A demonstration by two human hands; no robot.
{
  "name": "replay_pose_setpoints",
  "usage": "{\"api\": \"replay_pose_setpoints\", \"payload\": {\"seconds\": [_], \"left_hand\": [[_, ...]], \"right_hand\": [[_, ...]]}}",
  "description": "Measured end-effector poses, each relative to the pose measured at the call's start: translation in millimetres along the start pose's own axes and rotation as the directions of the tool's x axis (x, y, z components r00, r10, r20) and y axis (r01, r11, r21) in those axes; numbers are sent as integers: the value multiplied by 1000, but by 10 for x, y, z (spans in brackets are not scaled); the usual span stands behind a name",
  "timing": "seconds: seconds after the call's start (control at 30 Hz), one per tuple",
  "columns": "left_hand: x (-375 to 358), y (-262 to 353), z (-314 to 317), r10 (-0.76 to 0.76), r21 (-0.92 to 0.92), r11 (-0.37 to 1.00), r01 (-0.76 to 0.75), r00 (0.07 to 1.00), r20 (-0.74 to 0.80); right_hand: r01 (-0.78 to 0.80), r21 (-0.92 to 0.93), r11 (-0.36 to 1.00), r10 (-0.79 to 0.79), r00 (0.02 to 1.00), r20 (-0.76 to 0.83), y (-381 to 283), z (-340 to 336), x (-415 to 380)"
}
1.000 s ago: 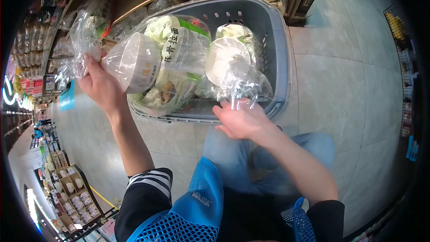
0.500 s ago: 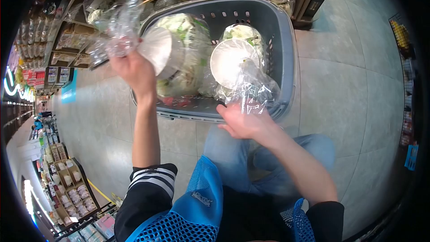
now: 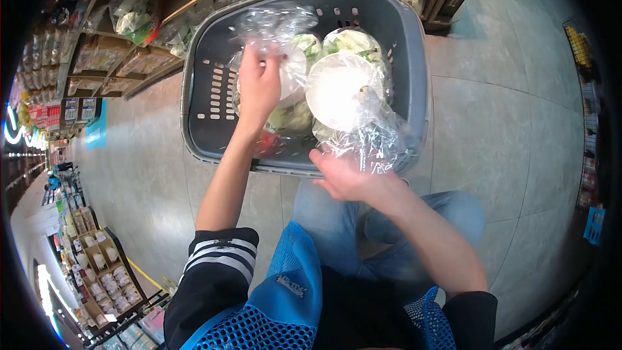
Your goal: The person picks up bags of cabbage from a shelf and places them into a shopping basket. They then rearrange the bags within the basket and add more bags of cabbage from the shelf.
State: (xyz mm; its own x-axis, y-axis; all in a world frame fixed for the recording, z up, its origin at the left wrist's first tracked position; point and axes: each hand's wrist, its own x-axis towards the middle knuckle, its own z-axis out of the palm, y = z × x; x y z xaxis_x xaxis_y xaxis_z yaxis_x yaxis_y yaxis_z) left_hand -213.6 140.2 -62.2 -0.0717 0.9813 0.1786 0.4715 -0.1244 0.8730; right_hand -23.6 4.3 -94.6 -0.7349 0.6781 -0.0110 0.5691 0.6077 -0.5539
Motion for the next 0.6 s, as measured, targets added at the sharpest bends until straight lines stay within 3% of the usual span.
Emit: {"api": "replay_pose_setpoints", "payload": {"seconds": [0.03, 0.07, 0.17, 0.23, 0.33, 0.43, 0.5, 0.57, 0.6], "left_hand": [[4, -50, -15, -38, -19, 999, 39, 998, 58], [15, 49, -38, -76, 127, 990, 62, 991, 112], [52, -26, -155, -124, 296, 954, 49, 963, 240], [72, 63, -243, -155, 162, 981, 104, 926, 344], [149, 44, -503, -157, 71, 988, 140, 854, 496], [175, 60, -877, -37, -112, 983, 145, 754, 656], [301, 82, -1163, 30, -176, 978, 113, 756, 653], [438, -48, -1366, -28, -311, 927, 211, 863, 504], [500, -145, -1430, -76, -255, 950, 179, 927, 368]], "right_hand": [[30, -50, 998, -29, 999, 16, 64, 201, -5], [62, -103, 993, -59, 998, 32, 131, 378, -5], [53, -138, 989, -34, 990, 135, 138, 309, 26], [-106, -9, 994, 104, 951, 291, -95, -362, 79], [-108, -24, 994, 111, 959, 262, -114, -408, 83], [-74, 20, 997, 70, 982, 176, -120, -458, 59], [-73, 55, 996, 64, 986, 155, -148, -529, 51], [-75, 77, 994, 63, 986, 152, -147, -539, 55], [-77, 79, 994, 63, 985, 158, -135, -511, 58]]}}
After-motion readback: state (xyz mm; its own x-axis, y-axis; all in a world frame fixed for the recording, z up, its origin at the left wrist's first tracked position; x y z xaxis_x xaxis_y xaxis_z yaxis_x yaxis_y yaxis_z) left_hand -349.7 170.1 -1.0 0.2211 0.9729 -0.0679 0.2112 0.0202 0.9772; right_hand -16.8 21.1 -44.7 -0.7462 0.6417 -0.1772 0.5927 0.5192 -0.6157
